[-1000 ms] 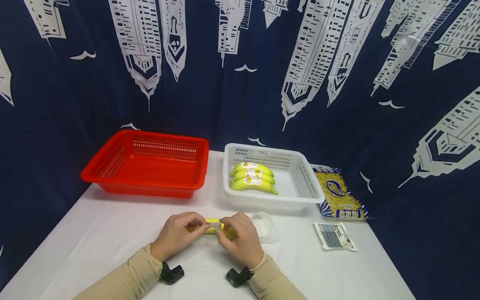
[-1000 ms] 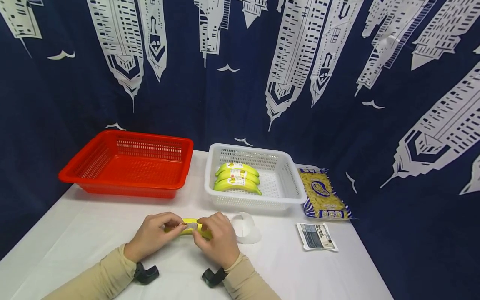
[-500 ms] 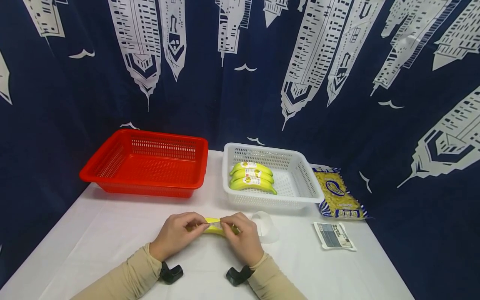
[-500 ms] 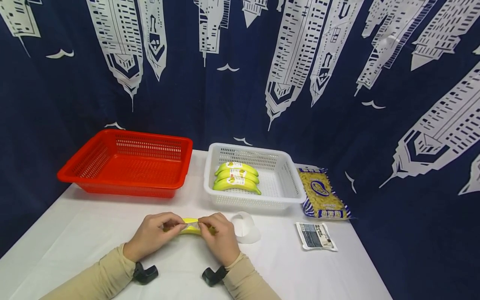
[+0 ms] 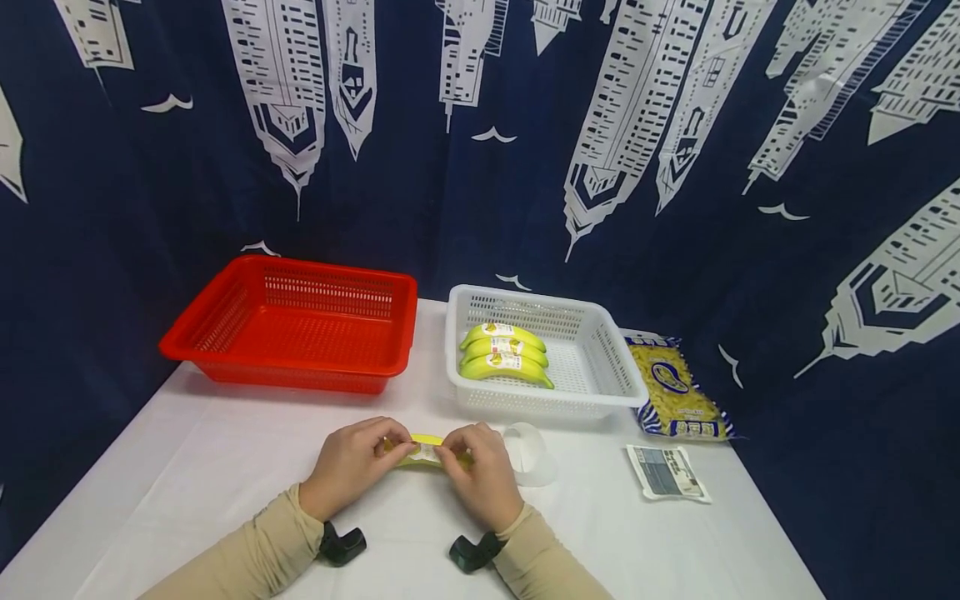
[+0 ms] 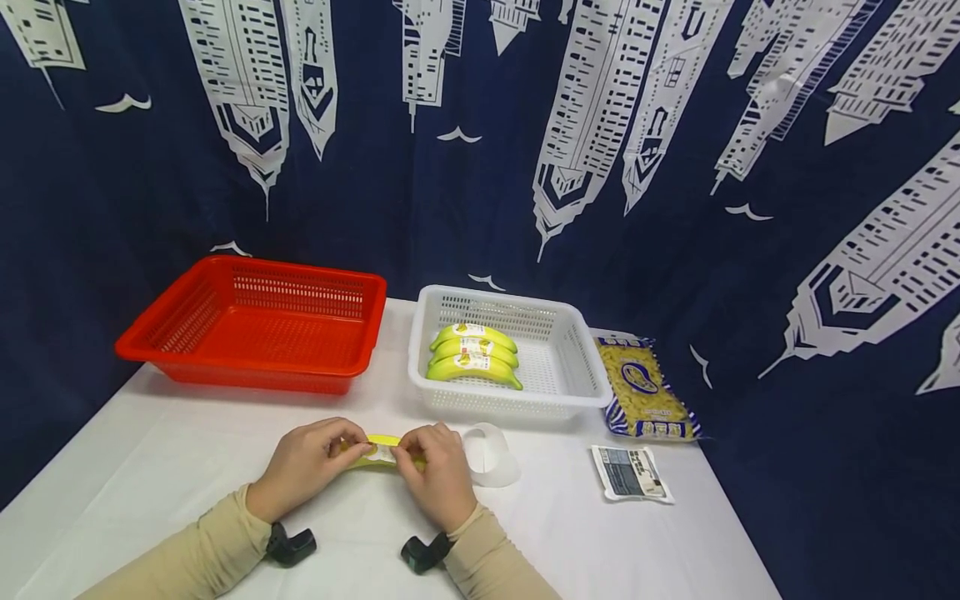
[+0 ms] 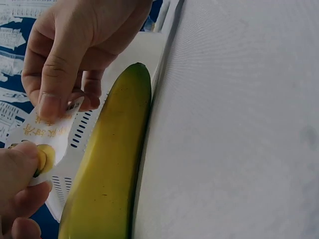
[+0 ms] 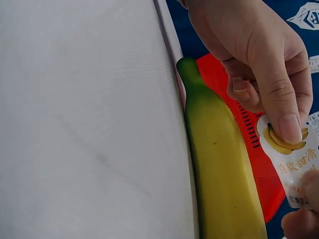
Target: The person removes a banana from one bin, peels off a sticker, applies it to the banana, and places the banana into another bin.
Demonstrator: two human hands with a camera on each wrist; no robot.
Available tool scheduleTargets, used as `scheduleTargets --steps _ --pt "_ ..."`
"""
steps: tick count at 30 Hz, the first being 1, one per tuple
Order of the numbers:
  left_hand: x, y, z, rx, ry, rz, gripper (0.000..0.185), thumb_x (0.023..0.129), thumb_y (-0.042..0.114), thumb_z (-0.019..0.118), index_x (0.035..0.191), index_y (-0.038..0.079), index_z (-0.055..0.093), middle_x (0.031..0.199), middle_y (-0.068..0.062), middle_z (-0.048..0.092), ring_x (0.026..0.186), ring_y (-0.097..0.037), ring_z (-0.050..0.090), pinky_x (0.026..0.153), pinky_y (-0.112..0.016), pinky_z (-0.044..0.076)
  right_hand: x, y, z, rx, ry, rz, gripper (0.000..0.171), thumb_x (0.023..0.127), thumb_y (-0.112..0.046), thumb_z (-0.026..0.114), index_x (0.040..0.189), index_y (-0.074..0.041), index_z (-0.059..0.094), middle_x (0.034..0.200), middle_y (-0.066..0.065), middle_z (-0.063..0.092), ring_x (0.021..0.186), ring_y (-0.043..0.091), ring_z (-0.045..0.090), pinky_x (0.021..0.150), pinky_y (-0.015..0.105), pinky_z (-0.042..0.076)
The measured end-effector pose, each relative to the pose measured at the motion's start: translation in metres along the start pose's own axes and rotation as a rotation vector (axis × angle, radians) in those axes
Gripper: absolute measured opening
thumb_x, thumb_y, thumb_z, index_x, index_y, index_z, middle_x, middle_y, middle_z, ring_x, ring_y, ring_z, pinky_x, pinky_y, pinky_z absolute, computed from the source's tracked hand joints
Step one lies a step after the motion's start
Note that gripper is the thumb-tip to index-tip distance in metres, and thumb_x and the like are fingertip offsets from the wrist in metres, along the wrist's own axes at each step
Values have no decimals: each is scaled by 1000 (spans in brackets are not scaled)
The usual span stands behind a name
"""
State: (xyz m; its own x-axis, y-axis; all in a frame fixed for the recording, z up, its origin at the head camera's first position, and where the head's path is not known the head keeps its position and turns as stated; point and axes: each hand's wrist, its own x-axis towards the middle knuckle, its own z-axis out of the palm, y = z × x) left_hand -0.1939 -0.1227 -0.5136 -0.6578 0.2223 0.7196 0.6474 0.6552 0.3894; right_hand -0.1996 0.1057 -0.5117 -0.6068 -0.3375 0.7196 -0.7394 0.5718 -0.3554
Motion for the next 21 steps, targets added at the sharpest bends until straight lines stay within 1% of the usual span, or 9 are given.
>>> scheduleTargets --steps 3,6,10,14,21 --pt "0 1 -1 10 -31 -15 23 78 26 91 86 29 69 76 21 62 60 7 41 54 -11 33 0 0 1 -30 0 -2 23 83 -16 86 89 -17 64 82 -9 67 80 7 56 75 27 40" --pt "1 2 -2 3 -58 -27 21 81 27 89 87 29 69 77 21 61 61 6 41 54 -12 34 0 -1 1 -55 -6 -1 23 84 -19 86 87 -18 63 82 -9 64 82 8 55 78 30 39" --pt "1 4 -4 1 -92 -48 20 83 28 87 87 28 68 78 20 58 66 3 45 57 -16 38 0 -2 2 -81 -26 -6 22 86 -22 83 86 -17 61 91 -5 63 90 14 55 81 35 39" --pt "2 4 -4 16 -119 -71 20 83 29 87 86 28 67 81 19 59 73 3 51 60 -17 44 0 1 4 -67 -37 -9 22 88 -22 81 88 -15 60 100 -1 63 97 18 56 82 36 42" --pt "1 1 -2 48 -135 -90 23 81 30 89 86 28 67 82 18 60 76 1 56 61 -18 46 1 3 6 -17 -70 17 22 90 -21 81 91 -14 60 100 -1 65 97 16 60 84 34 47"
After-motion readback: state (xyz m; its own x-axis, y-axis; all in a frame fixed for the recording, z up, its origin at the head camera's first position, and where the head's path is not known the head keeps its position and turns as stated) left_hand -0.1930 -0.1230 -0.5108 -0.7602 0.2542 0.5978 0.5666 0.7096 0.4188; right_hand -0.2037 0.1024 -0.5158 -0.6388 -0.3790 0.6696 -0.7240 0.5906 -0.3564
